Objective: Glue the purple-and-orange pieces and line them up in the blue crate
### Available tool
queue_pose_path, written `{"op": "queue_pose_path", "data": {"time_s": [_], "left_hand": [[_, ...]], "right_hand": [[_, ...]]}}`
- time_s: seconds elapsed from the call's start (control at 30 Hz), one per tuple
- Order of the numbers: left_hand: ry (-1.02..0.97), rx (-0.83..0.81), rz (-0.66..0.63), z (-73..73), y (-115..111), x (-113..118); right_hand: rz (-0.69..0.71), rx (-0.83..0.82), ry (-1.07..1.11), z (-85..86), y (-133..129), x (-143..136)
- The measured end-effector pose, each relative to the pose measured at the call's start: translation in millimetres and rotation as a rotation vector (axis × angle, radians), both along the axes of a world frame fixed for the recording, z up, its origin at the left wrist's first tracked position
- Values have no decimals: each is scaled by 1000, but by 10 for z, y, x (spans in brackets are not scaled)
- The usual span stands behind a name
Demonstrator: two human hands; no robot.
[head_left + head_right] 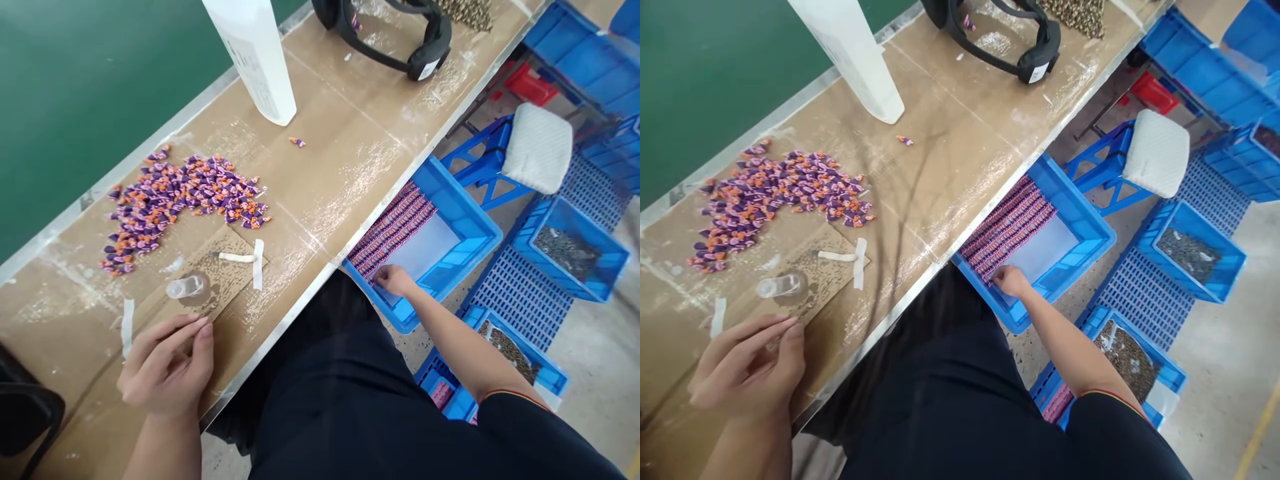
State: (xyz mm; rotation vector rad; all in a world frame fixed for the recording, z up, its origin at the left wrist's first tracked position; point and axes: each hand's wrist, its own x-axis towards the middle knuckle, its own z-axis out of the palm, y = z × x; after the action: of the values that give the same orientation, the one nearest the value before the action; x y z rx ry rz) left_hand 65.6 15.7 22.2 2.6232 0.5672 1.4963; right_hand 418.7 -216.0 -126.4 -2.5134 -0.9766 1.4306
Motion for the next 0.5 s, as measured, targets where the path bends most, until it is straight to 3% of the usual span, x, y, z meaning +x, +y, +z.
{"op": "queue_pose_path", "data": {"time_s": [0.27, 0.5], "left_hand": [[6, -58, 81, -97, -10, -92], [-7, -5, 42, -20, -7, -69]], "right_hand": [[84, -3, -4, -13, 13, -27], [115, 9, -6, -17, -3, -61]]}}
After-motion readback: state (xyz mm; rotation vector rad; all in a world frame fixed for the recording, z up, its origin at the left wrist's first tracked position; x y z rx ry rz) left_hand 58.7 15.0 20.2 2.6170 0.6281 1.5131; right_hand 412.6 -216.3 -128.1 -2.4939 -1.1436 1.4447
